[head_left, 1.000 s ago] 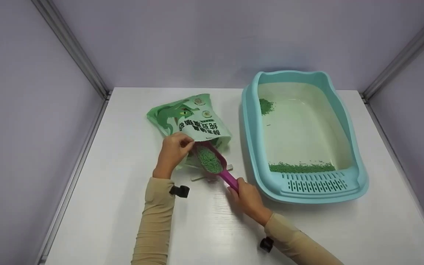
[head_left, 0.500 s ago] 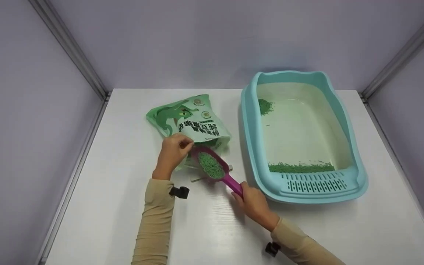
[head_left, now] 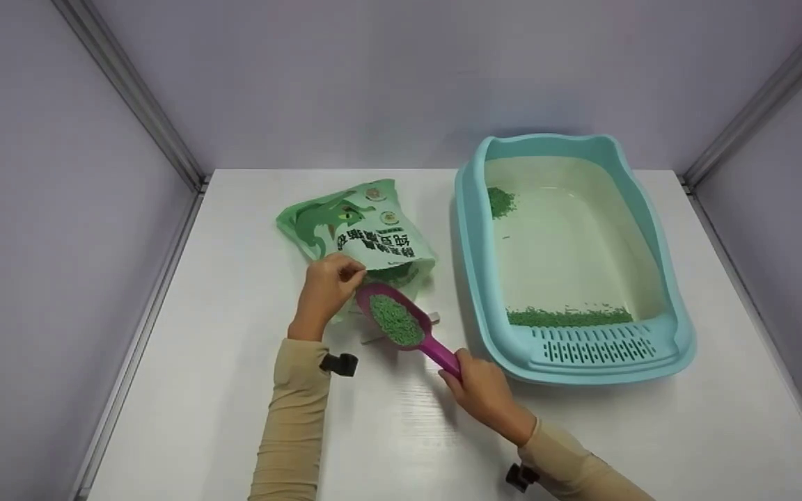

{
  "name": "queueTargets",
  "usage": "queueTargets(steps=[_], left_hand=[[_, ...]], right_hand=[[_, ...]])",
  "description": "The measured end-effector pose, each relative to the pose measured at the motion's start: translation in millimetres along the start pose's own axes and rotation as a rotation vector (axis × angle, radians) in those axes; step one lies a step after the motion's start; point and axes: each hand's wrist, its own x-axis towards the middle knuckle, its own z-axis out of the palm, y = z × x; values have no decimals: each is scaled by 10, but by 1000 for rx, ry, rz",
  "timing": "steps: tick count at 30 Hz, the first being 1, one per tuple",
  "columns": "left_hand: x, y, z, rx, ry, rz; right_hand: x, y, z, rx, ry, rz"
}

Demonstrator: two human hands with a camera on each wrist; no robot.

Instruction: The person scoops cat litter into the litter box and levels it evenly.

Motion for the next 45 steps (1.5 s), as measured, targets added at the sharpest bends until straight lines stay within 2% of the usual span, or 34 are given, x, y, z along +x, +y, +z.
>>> queueTargets(steps=[23, 30, 36, 45], left_hand=[[13, -1, -4, -15, 5, 0], [2, 12, -8, -9, 22, 26], [-2, 8, -6, -11, 21, 22], [4, -1, -4, -21, 18, 21]], right_hand=[[-52, -7, -340, 22, -70, 53], [-66, -24, -461, 20, -50, 45], [-59, -39, -557, 10, -56, 41], [-41, -72, -695, 24, -105, 64]])
